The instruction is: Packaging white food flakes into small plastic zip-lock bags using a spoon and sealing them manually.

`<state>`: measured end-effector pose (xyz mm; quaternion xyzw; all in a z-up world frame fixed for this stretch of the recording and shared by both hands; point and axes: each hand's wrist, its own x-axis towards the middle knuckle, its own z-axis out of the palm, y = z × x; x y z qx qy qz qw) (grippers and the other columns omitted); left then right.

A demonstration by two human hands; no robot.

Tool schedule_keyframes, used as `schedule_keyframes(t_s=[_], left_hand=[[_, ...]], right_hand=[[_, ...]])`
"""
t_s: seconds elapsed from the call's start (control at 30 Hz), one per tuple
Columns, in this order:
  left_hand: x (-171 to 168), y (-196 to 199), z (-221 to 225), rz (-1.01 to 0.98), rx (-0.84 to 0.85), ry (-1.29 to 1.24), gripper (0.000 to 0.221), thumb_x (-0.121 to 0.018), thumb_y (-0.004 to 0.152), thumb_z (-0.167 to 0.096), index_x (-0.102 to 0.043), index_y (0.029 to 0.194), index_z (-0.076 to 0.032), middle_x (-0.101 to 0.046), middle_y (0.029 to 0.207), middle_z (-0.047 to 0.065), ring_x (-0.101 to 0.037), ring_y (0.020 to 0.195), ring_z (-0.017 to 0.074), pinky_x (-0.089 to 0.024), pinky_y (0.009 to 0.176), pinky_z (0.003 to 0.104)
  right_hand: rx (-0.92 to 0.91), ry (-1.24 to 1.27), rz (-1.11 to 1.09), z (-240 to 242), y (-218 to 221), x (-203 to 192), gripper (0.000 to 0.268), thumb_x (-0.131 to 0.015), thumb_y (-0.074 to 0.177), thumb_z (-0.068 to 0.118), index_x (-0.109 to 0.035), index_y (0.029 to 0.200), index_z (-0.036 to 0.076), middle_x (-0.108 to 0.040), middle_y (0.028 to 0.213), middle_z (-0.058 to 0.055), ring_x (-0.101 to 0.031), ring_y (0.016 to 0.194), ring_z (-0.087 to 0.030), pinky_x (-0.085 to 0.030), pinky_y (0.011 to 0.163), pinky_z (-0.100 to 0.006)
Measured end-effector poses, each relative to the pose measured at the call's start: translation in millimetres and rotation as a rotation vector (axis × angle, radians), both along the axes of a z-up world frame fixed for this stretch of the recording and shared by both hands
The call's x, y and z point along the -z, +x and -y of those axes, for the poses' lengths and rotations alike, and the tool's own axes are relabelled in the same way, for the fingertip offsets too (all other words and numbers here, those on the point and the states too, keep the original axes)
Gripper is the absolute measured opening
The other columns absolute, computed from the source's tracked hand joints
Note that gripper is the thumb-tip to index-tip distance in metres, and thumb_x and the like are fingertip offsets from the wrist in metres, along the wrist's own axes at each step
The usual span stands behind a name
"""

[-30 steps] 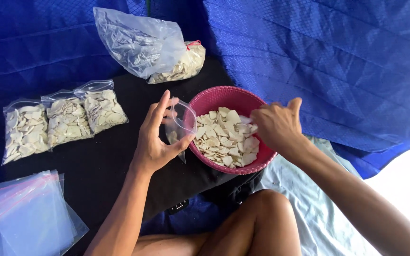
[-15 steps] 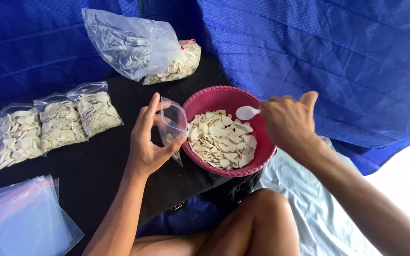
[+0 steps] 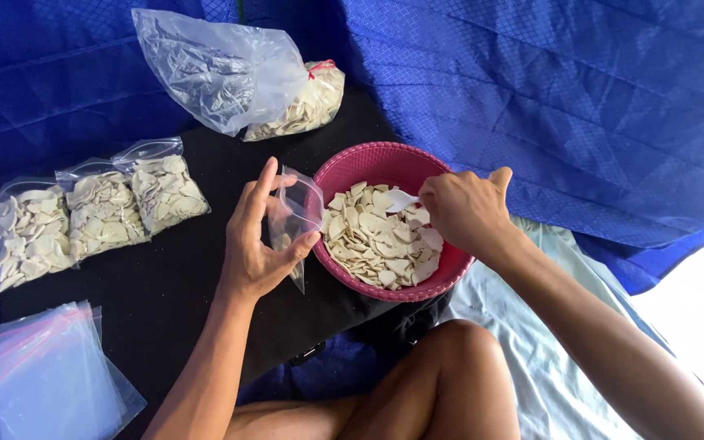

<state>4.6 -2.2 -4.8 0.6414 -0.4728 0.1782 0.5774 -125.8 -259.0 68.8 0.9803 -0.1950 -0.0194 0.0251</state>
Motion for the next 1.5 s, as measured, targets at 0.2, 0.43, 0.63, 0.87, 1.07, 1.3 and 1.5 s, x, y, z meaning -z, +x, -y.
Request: schedule_keyframes(t_s=[0.2,0.43,0.63,0.87,1.07,1.3,1.5], left_hand=[[1,1,-1,0.005,-0.011,-0.008,0.091,-0.076,0.086,-0.046,-0.038,0.156,-0.003,-0.063,0.127,0.019,-0.070,0.092,0.0295,-0.060,0.078,0.043],[1,0,-2,-0.004,-0.016,-0.001,0.092,-0.077,0.086,-0.047,-0.038,0.156,-0.002,-0.062,0.128,0.019,-0.069,0.100,0.0315,-0.059,0.077,0.042],[3,1,0,-0.055,-0.005,-0.009,0.099,-0.084,0.080,-0.047,-0.038,0.156,-0.004,-0.064,0.125,0.020,-0.068,0.091,0.0300,-0.058,0.071,0.043],[5,2,-4,-0.043,-0.036,0.016,0.097,-0.082,0.081,-0.048,-0.037,0.157,-0.007,-0.064,0.125,0.020,-0.066,0.088,0.0274,-0.059,0.068,0.041],[3,3,-1,-0.043,-0.050,0.018,0.096,-0.082,0.081,-0.046,-0.038,0.157,-0.006,-0.064,0.126,0.021,-0.067,0.086,0.0291,-0.059,0.066,0.042],[3,3,-4,-0.047,-0.050,0.042,0.096,-0.082,0.081,-0.046,-0.038,0.157,-0.006,-0.064,0.128,0.020,-0.067,0.086,0.0276,-0.060,0.066,0.041],[6,5,-2,-0.042,-0.026,0.036,0.096,-0.083,0.081,-0.044,-0.037,0.157,-0.006,-0.063,0.128,0.019,-0.067,0.087,0.0272,-0.060,0.067,0.041]], right_hand=[[0.063,0.209,0.039,-9,2,-13,0.023,-0.063,0.095,0.016,-0.078,0.112,0.014,-0.079,0.101,-0.009,-0.076,0.094,-0.032,-0.035,0.087,-0.051],[0.105,0.278,0.080,-14,1,-21,0.022,-0.060,0.096,0.029,-0.077,0.110,0.026,-0.079,0.097,-0.002,-0.072,0.100,-0.033,-0.032,0.089,-0.048],[0.114,0.438,0.172,-49,-5,-70,0.026,-0.062,0.095,0.025,-0.077,0.114,0.019,-0.080,0.095,-0.006,-0.070,0.103,-0.037,-0.031,0.089,-0.045],[-0.124,-0.006,0.240,-57,-4,-78,0.020,-0.058,0.098,0.037,-0.074,0.111,0.034,-0.076,0.094,0.008,-0.071,0.091,-0.023,-0.032,0.083,-0.045],[0.048,-0.095,0.019,-4,6,-15,0.023,-0.057,0.094,0.030,-0.077,0.105,0.032,-0.079,0.091,0.006,-0.075,0.090,-0.024,-0.031,0.089,-0.050],[0.085,0.156,0.001,-10,14,5,0.023,-0.060,0.095,0.030,-0.078,0.108,0.026,-0.080,0.098,0.004,-0.074,0.098,-0.027,-0.032,0.087,-0.045],[0.083,0.272,-0.001,-5,10,6,0.027,-0.059,0.094,0.029,-0.077,0.114,0.023,-0.080,0.102,-0.002,-0.073,0.105,-0.032,-0.032,0.088,-0.046]])
